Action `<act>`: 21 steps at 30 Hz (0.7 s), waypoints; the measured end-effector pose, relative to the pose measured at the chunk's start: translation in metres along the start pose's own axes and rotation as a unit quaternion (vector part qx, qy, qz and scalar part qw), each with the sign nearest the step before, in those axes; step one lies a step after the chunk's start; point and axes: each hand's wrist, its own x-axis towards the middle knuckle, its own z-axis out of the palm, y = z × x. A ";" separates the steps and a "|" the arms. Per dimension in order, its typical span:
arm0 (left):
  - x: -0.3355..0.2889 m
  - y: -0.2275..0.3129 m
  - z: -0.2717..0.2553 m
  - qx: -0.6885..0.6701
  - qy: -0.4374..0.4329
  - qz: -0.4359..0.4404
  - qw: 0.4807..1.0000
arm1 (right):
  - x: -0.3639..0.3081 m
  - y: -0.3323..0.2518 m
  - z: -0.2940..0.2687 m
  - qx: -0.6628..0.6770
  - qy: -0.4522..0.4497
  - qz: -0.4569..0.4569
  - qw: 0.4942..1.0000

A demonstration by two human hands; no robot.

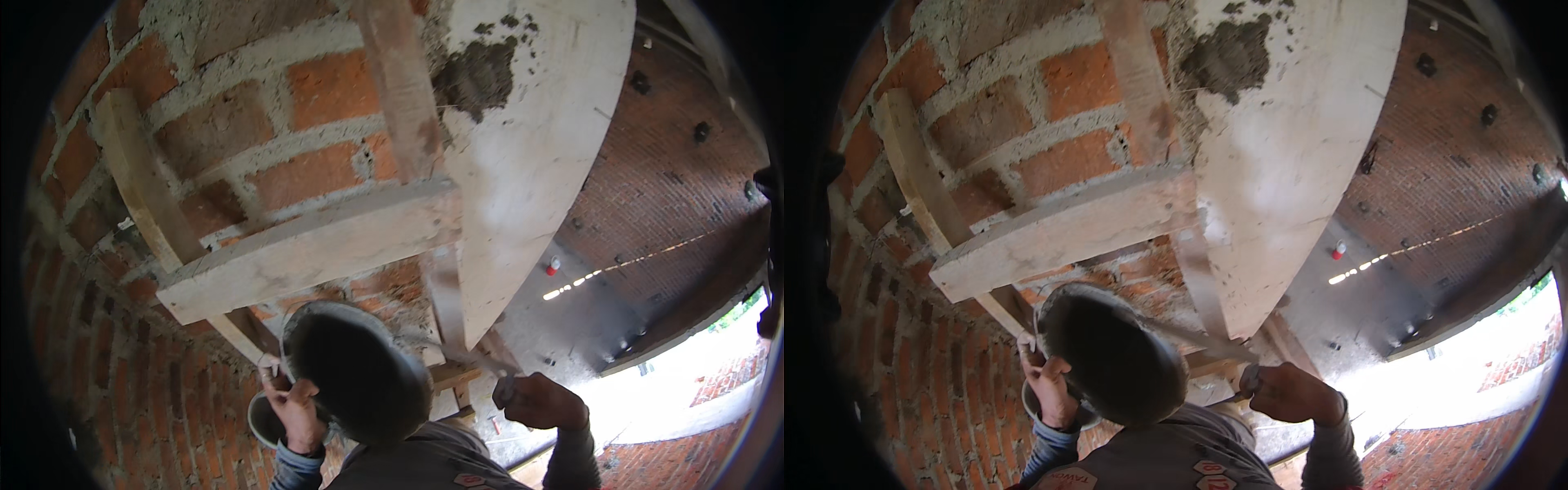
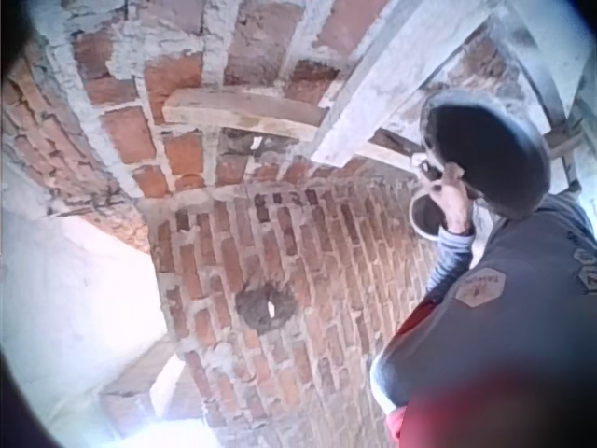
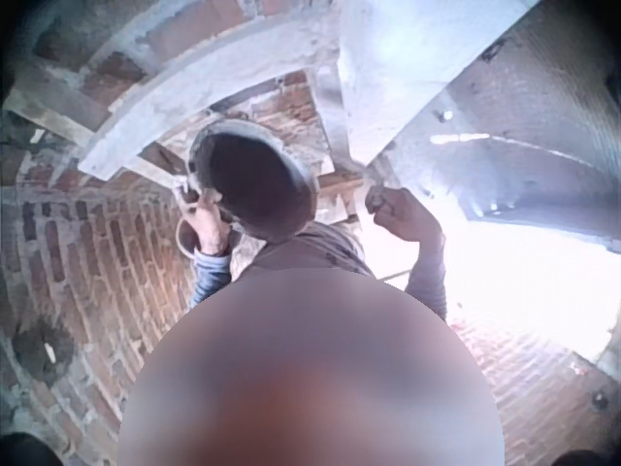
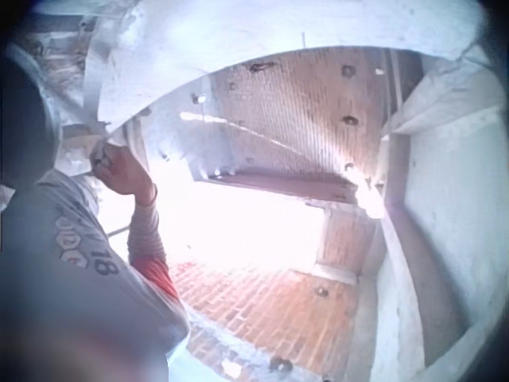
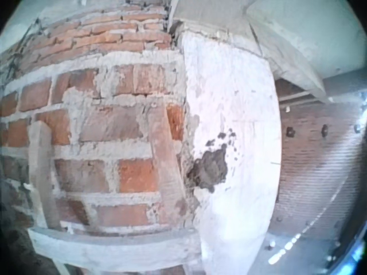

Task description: The person scoops mortar from a bucket with a trowel and applies it to a brick wall, smoothing the surface. The person also places a small white rectangular object into the mortar and continues to spread and level the material.

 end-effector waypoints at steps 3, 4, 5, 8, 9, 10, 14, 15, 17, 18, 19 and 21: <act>-0.003 0.000 0.006 0.007 -0.019 0.010 1.000 | 0.033 -0.010 0.031 -0.153 -0.108 0.146 0.971; -0.003 -0.001 0.006 0.002 -0.043 0.033 0.999 | 0.047 -0.011 0.054 -0.175 -0.073 0.108 0.976; -0.005 -0.004 0.008 0.006 -0.044 0.028 0.999 | 0.067 -0.010 0.078 -0.200 -0.042 0.067 0.977; -0.002 -0.009 0.006 0.000 -0.094 0.080 0.992 | 0.086 -0.014 0.125 -0.262 -0.058 0.087 0.959; -0.001 -0.011 0.007 0.007 -0.076 0.087 0.993 | 0.088 -0.013 0.125 -0.271 -0.118 0.135 0.946; 0.001 -0.012 0.007 0.007 -0.057 0.107 0.993 | 0.087 -0.014 0.126 -0.280 -0.097 0.110 0.949; 0.000 -0.015 0.011 0.031 -0.047 0.161 0.985 | 0.083 -0.009 0.099 -0.271 -0.110 0.034 0.956; 0.001 -0.016 0.014 0.046 -0.047 0.187 0.980 | 0.086 -0.006 0.098 -0.222 -0.036 0.063 0.972; 0.002 -0.018 0.019 0.020 -0.113 0.234 0.965 | 0.094 0.005 0.102 -0.184 0.006 0.030 0.983; 0.002 -0.020 0.022 0.011 -0.142 0.256 0.956 | 0.096 0.011 0.107 -0.193 -0.025 0.040 0.980; 0.004 -0.020 0.023 0.031 -0.181 0.281 0.942 | 0.098 0.018 0.111 -0.193 -0.042 0.012 0.980; 0.007 -0.019 0.026 -0.001 -0.225 0.259 0.939 | 0.095 0.032 0.117 -0.188 -0.090 -0.026 0.978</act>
